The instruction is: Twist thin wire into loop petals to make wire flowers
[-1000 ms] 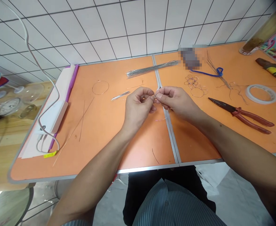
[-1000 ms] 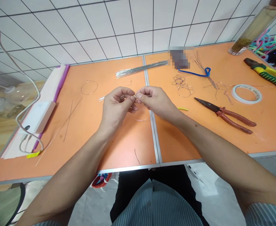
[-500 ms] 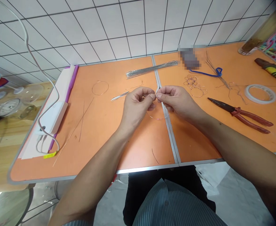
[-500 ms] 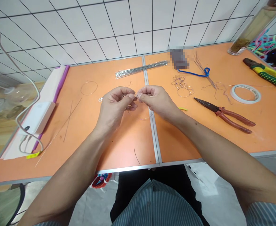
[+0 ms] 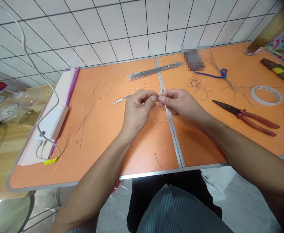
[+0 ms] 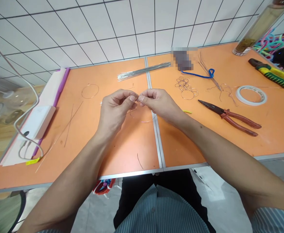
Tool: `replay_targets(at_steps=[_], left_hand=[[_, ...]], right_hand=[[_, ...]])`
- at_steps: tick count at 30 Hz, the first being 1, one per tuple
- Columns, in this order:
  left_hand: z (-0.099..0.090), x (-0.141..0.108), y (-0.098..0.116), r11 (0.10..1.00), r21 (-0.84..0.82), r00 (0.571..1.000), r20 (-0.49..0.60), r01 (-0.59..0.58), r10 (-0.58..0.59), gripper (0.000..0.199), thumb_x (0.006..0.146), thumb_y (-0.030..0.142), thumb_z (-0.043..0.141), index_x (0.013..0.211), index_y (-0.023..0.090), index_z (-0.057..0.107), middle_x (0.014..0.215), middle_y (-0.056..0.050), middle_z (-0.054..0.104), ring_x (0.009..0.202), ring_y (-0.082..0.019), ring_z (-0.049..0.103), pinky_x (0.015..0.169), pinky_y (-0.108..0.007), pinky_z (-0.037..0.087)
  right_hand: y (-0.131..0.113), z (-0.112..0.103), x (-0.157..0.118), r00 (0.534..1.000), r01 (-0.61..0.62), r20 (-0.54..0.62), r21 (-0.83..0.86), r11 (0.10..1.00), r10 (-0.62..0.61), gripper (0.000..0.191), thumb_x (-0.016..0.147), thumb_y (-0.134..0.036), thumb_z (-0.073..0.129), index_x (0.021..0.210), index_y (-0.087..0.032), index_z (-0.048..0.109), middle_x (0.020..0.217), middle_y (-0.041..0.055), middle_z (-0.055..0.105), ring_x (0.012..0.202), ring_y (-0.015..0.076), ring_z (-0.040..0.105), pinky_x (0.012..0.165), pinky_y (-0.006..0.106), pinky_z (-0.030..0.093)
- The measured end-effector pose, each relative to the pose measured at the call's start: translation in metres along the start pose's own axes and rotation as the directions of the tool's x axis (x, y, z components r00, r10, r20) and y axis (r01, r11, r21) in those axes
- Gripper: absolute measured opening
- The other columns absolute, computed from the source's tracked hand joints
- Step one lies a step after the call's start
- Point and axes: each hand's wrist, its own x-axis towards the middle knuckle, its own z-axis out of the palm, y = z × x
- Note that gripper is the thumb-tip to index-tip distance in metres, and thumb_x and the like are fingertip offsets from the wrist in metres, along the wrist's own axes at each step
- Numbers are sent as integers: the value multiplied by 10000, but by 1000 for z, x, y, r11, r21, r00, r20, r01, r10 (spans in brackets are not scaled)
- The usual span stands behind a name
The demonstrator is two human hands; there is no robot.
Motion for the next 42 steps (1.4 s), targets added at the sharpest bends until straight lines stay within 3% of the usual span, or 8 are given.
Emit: replay_targets(at_steps=[5, 8, 15, 19, 23, 30, 38, 42], left_hand=[[4, -3, 6, 998, 50, 999, -31, -38, 40, 123, 916, 146, 756, 892, 255, 806, 956, -51, 749, 869, -193, 704, 752, -310, 592], [5, -4, 8, 998, 58, 999, -33, -34, 36, 147, 918, 130, 722, 869, 241, 804, 913, -39, 741, 743, -162, 688, 698, -303, 596], [4, -2, 9, 997, -29, 997, -32, 74, -75, 153, 883, 107, 699, 888, 220, 802, 781, -5, 736, 590, -124, 655, 561, -267, 567], [1, 2, 7, 987, -84, 991, 8, 137, -137, 134, 840, 110, 732, 890, 220, 789, 755, -1, 739, 565, -119, 644, 515, -250, 544], [-2, 5, 5, 977, -128, 984, 61, 172, -166, 142, 803, 105, 759, 874, 226, 772, 660, 22, 677, 571, -125, 642, 507, -236, 529], [-3, 5, 5, 959, -150, 967, 122, 240, -223, 116, 782, 156, 840, 853, 207, 764, 693, 6, 676, 575, -115, 615, 505, -233, 507], [-3, 3, 5, 984, -48, 983, 74, 172, -169, 58, 866, 208, 761, 813, 213, 783, 761, -32, 757, 567, -113, 562, 486, -243, 429], [-4, 3, 6, 988, -9, 984, 91, 157, -156, 85, 871, 201, 739, 791, 207, 768, 754, -36, 762, 581, -119, 553, 502, -255, 390]], right_hand=[[3, -2, 1, 1000, 17, 4, 29, 999, -17, 281, 925, -456, 830, 856, -203, 728, 692, -38, 524, 581, 105, 305, 525, 305, 190], [4, -2, 1, 1000, 30, -6, 14, 999, -30, 286, 927, -477, 839, 894, -208, 748, 718, -28, 541, 601, 113, 345, 531, 299, 220], [-6, 6, -2, 989, 85, -113, -86, 993, -94, 143, 943, -319, 816, 894, -198, 756, 754, -5, 621, 667, 128, 512, 598, 285, 401], [-9, 7, -1, 990, 77, -115, -70, 995, -85, 121, 924, -267, 825, 876, -201, 736, 786, 0, 661, 674, 125, 561, 639, 286, 473], [-6, 3, 1, 995, 43, -89, -44, 998, -47, 115, 913, -245, 838, 891, -205, 732, 812, 2, 681, 653, 117, 566, 629, 286, 470], [-1, -3, 3, 998, -4, -55, 61, 998, 7, 158, 904, -299, 855, 855, -204, 738, 800, 18, 678, 649, 122, 525, 563, 284, 370], [-7, 1, 0, 988, 112, -88, -126, 986, -124, 135, 930, -276, 817, 846, -197, 746, 822, 14, 680, 719, 137, 538, 661, 301, 418], [-11, 4, -1, 981, 150, -90, -215, 965, -172, 120, 948, -243, 776, 848, -190, 738, 779, -2, 645, 693, 130, 505, 639, 309, 377]])
